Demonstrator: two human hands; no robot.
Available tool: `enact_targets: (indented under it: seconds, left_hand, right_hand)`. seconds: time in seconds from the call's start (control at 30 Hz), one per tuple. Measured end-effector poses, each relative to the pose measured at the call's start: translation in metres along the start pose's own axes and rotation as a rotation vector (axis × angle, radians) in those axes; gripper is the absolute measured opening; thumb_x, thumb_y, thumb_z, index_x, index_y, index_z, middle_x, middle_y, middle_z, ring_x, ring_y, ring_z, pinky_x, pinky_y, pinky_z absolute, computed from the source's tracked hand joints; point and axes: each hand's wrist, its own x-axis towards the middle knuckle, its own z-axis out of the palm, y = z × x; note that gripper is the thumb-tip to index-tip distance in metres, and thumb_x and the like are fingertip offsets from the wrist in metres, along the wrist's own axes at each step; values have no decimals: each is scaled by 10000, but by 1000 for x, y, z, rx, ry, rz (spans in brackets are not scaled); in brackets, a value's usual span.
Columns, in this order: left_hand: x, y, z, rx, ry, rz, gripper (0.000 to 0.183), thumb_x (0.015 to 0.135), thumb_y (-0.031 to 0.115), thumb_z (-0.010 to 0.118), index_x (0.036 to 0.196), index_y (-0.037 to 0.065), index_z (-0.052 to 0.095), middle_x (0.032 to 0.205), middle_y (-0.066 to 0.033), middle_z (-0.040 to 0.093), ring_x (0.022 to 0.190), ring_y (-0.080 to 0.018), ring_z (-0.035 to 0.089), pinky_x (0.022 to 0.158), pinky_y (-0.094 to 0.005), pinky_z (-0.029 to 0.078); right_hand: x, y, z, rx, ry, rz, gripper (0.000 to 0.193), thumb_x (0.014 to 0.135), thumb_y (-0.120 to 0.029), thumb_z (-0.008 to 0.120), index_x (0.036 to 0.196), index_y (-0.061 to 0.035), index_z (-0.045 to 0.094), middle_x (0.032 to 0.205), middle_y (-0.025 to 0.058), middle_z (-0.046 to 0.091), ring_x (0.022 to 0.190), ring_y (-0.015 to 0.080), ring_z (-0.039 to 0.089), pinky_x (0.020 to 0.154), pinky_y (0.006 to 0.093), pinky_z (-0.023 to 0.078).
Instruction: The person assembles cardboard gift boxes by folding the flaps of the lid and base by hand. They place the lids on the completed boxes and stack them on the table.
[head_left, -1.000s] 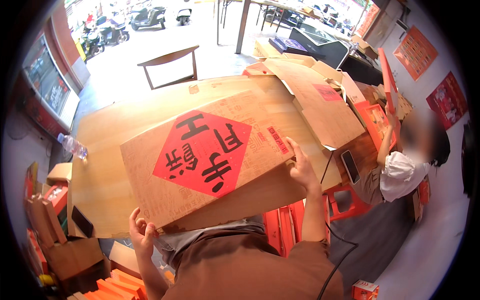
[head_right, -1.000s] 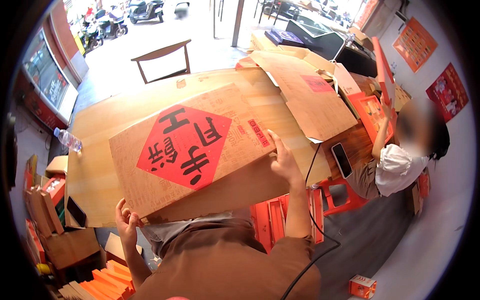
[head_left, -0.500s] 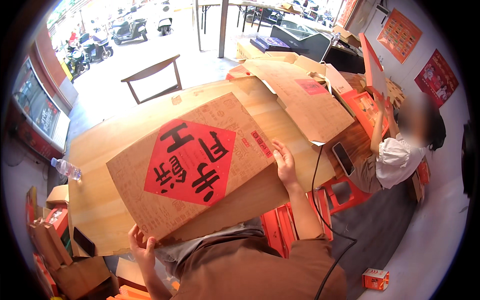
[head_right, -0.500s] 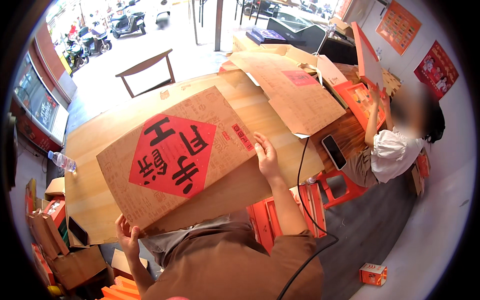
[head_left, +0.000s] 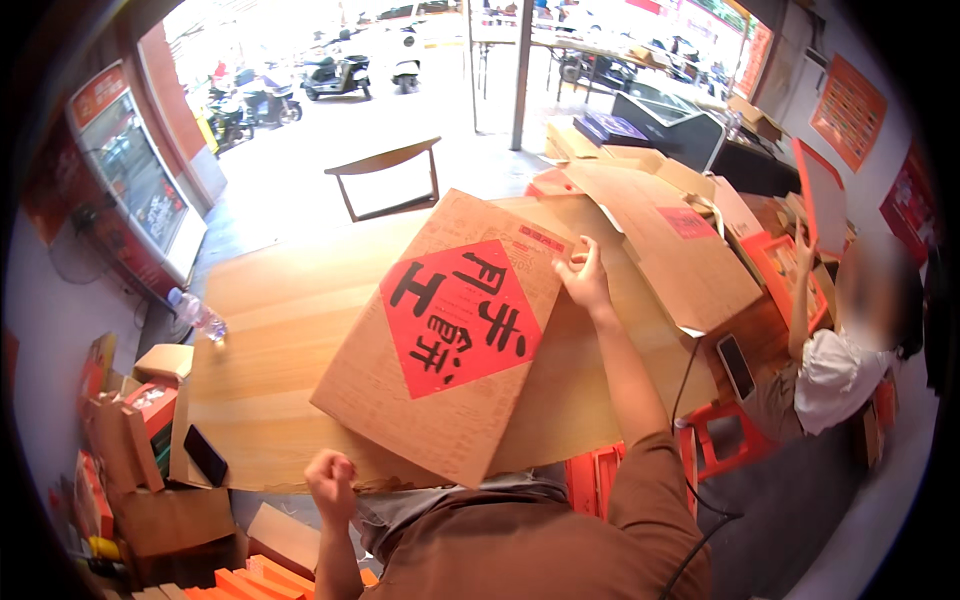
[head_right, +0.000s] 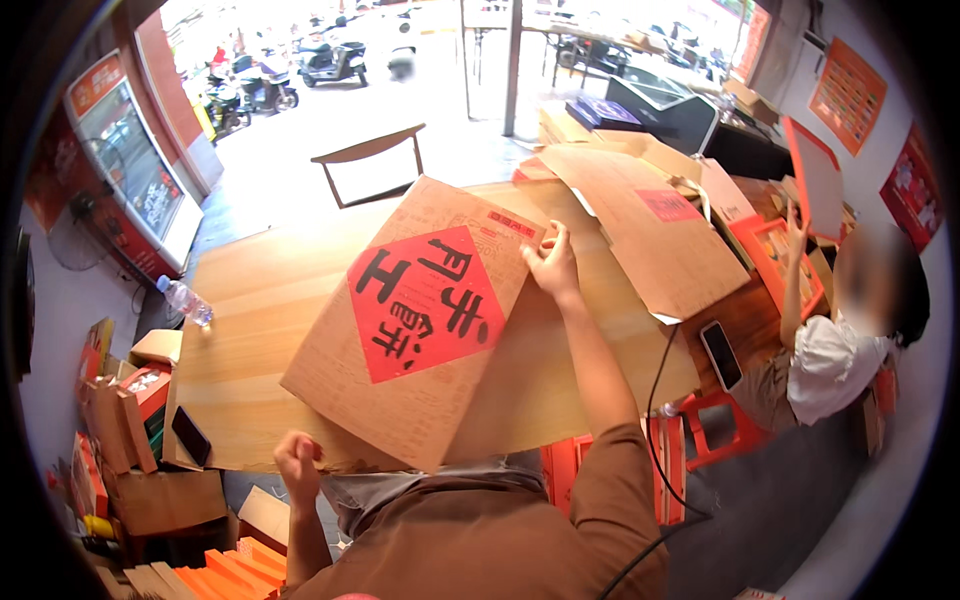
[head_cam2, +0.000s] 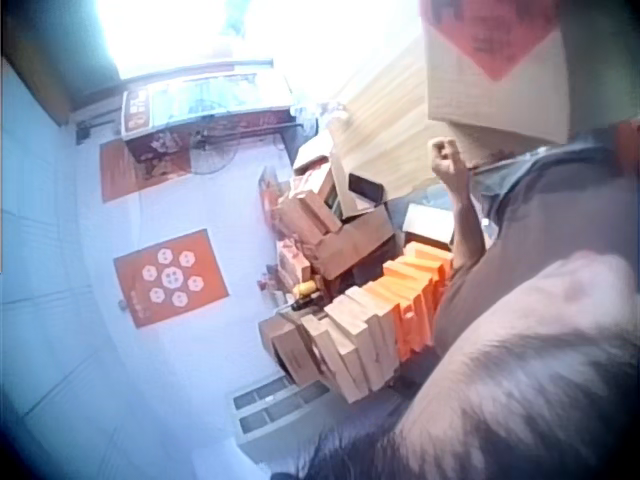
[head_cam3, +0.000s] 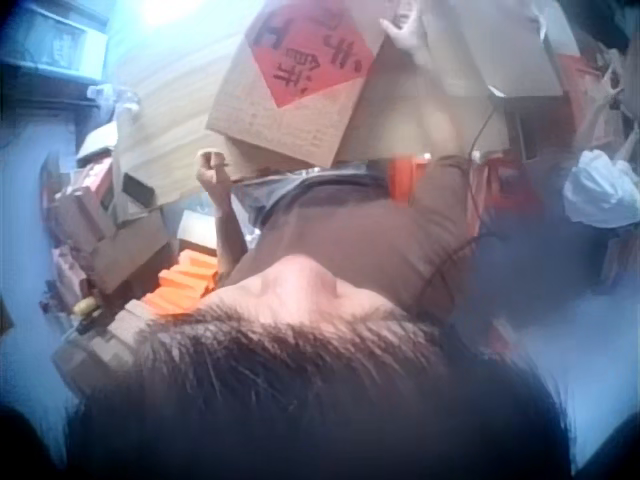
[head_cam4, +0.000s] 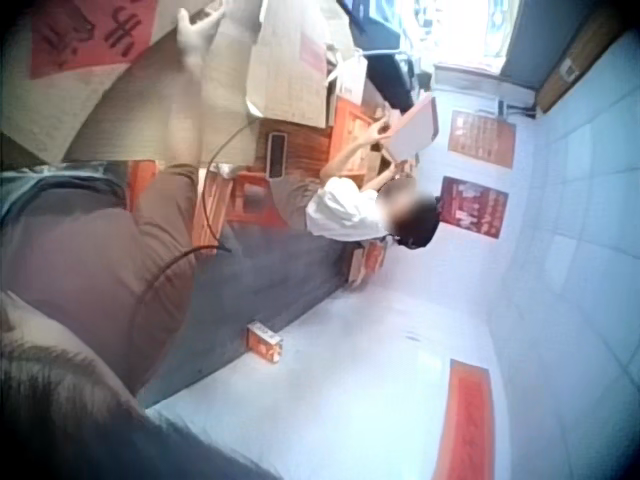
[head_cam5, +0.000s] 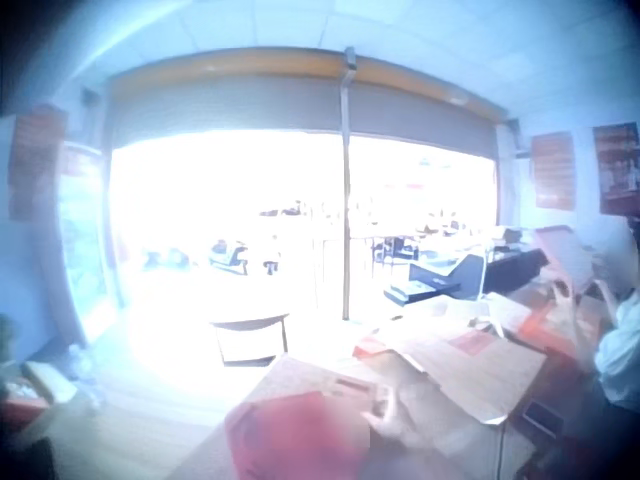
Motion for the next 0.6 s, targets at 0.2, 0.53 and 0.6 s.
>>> enact_targets:
  seconds: [0.2, 0.53, 0.6]
  left_hand:
    - [57, 31, 5, -349, 225, 149, 644, 1023, 453, 662, 1428, -40, 570, 1319, -172, 664, 1251, -229, 619, 1089, -382, 469]
    - [25, 78, 76, 0, 56, 211, 713, 948, 333, 760, 1480, -82, 529, 1267, -252, 713, 1179, -321, 719, 980, -407, 589]
    - [24, 84, 89, -4, 39, 204, 759, 936, 344, 788, 1500, -82, 509, 1272, -258, 711, 1200, -329, 716, 979, -418, 600]
  right_hand:
    - [-135, -70, 4, -167, -593, -253, 1017, 882, -454, 807, 1643, -18, 293, 1639, 326, 324, 1518, 454, 400, 1206, 498, 401]
    - [-223, -102, -37, -198, -488, -162, 1066, 840, -474, 859, 1652, -30, 330, 1694, 374, 218, 1537, 525, 345, 1208, 535, 397]
    - [-193, -86, -40, -168, -509, -203, 1047, 822, -447, 878, 1635, -19, 374, 1699, 364, 223, 1556, 495, 329, 1230, 516, 372]
